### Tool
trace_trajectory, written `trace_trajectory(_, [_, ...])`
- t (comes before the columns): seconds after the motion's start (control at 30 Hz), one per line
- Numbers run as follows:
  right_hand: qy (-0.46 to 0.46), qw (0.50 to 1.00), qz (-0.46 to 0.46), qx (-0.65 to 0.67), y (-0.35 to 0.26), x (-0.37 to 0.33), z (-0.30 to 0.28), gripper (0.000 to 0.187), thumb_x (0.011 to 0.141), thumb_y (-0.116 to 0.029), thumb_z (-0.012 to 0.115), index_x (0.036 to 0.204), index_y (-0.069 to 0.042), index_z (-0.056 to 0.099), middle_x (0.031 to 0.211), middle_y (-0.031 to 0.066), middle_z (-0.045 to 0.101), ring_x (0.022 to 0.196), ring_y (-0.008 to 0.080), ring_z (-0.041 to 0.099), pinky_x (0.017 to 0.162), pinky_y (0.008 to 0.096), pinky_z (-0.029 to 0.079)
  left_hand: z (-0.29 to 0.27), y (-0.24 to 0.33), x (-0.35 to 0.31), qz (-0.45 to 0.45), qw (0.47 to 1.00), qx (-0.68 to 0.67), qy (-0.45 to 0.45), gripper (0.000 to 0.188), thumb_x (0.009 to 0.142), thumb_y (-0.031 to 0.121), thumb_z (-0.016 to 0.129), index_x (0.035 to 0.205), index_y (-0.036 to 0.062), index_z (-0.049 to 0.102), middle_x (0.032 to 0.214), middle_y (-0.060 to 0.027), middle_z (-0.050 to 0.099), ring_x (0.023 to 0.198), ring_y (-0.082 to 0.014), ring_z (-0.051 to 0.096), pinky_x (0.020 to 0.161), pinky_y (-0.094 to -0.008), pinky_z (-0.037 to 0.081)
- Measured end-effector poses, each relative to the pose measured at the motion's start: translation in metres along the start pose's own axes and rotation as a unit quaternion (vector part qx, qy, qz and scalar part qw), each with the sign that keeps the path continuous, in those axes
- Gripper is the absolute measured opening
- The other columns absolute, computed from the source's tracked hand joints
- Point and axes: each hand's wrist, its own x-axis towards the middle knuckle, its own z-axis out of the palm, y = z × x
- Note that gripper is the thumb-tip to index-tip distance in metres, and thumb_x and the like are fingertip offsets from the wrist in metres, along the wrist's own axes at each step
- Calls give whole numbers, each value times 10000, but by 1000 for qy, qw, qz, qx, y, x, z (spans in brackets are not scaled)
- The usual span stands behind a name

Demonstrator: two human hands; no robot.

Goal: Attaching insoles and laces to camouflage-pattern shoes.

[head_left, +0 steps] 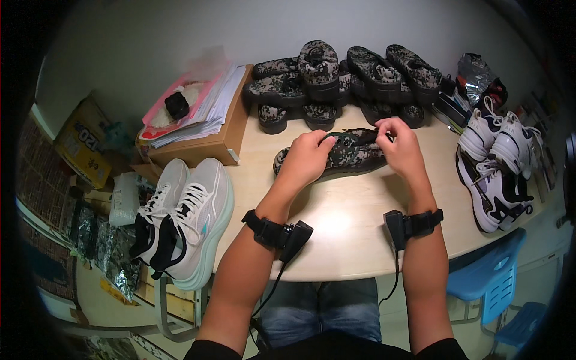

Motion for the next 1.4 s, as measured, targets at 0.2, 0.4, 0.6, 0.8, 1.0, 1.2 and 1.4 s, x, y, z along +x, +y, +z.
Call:
trace_trajectory(0.2, [-88,994,36,45,-10,-4,7,221,762,-74,614,970,-2,597,965,121,616,914,247,598,827,321,467,4,-7,4,5,1000,-11,0,264,927,209,533,952,-38,624,730,-73,618,674,-113,536,650,-290,446])
trace_trajectory(0.4, [-103,995,2,0,-24,-10,15,216,766,-79,692,947,-13,594,961,118,604,900,271,590,794,343,464,3,-11,4,17,1000,11,-8,268,925,214,537,957,-38,622,727,-71,626,655,-118,539,632,-295,447])
trace_trajectory(0.6, [-104,994,-44,6,-21,-9,16,184,769,-54,678,922,0,591,928,113,618,876,274,596,795,334,465,4,-8,3,27,1000,6,3,267,919,213,544,970,-36,624,720,-89,621,650,-139,543,635,-300,448])
trace_trajectory(0.8, [-8,995,45,92,-13,-2,12,65,888,-57,583,919,-1,576,966,62,637,886,131,574,818,262,452,3,-10,2,37,999,29,11,271,915,216,544,975,-37,622,740,-112,629,677,-158,554,657,-314,451])
trace_trajectory(1.0, [142,976,127,100,-3,6,-10,92,856,-68,613,925,-8,605,868,36,636,802,116,578,750,253,464,3,-4,1,21,999,42,10,287,916,226,541,977,-43,619,762,-121,634,692,-179,567,679,-322,456])
trace_trajectory(1.2, [17,996,25,82,1,0,1,151,792,-79,663,925,-13,637,994,88,628,952,209,591,873,310,445,5,-8,2,24,999,33,8,285,915,226,542,982,-38,626,766,-117,642,687,-166,572,674,-315,460])
trace_trajectory(1.4, [-102,995,-3,-7,-18,-7,11,149,764,-97,687,858,-3,621,1023,122,603,1003,285,571,892,347,444,3,-5,2,23,999,33,5,277,913,222,545,972,-36,627,761,-114,640,682,-163,571,667,-314,462])
